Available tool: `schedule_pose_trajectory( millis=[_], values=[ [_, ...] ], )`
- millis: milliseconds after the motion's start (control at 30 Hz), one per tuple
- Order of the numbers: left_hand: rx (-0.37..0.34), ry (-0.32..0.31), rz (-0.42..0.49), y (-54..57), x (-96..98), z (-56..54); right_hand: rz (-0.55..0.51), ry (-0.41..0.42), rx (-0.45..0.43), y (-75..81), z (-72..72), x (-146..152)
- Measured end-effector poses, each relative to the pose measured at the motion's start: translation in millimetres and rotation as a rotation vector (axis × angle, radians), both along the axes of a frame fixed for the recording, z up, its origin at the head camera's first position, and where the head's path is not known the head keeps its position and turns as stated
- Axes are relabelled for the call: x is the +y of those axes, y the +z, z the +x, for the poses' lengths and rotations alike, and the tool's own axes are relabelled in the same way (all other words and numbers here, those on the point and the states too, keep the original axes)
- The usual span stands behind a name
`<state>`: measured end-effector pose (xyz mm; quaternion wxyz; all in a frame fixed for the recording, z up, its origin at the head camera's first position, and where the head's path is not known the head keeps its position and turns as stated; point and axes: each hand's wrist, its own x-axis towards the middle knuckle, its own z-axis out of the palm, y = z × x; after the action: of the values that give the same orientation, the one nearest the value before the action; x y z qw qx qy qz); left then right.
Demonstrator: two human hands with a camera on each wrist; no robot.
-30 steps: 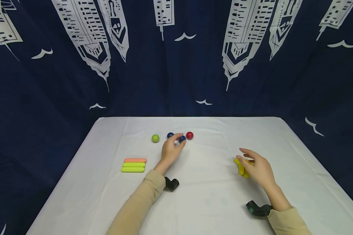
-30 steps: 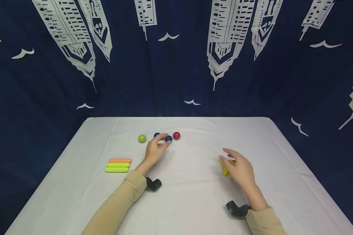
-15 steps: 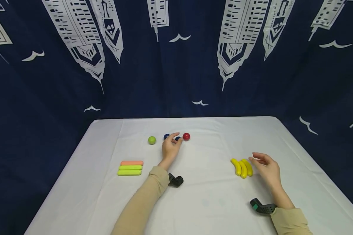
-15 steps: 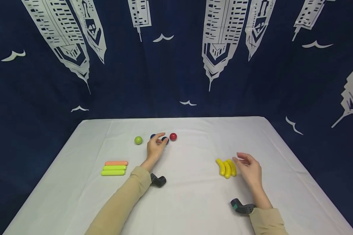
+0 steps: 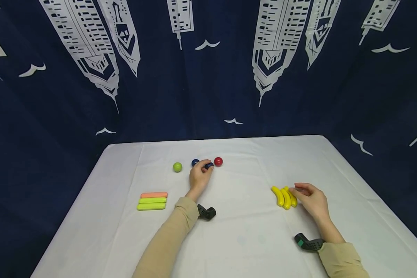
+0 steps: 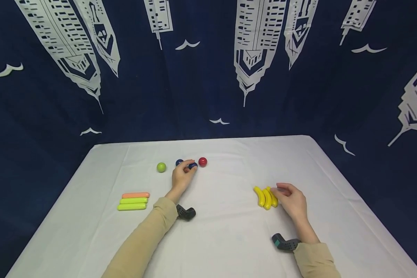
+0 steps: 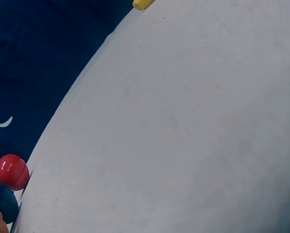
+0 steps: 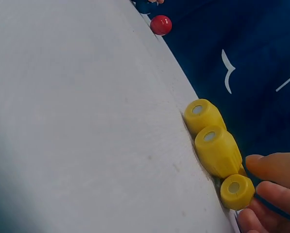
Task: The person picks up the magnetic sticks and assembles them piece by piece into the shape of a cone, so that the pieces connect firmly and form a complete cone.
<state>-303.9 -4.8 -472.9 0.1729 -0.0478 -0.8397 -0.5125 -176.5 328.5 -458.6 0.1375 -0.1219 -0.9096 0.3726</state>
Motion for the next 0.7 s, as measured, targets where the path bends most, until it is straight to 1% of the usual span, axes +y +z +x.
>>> schedule_pose_trajectory(
  millis=[200, 367, 433, 533, 700],
  values=[
    [-0.02, -0.003, -0.014, -0.4, -0.6, 0.3, 0.036, 0.028, -0.062, 4.0, 1.6, -2],
    [-0.031, 0.007, -0.027, 1.7, -0.6, 4.3, 0.065, 0.011, -0.106, 4.9, 2.5, -1],
    [-0.039, 0.009, -0.013, 2.1, -0.7, 6.4, 0.075, -0.003, -0.108, 5.1, 2.2, 0],
    [-0.053, 0.0, 0.04, 0.6, -2.0, 9.3, 0.061, -0.018, -0.113, 6.2, 1.7, 1],
    [-0.061, -0.042, 0.117, -4.2, -5.7, 13.6, -0.033, -0.022, -0.132, 11.5, 0.1, 0]
  ],
)
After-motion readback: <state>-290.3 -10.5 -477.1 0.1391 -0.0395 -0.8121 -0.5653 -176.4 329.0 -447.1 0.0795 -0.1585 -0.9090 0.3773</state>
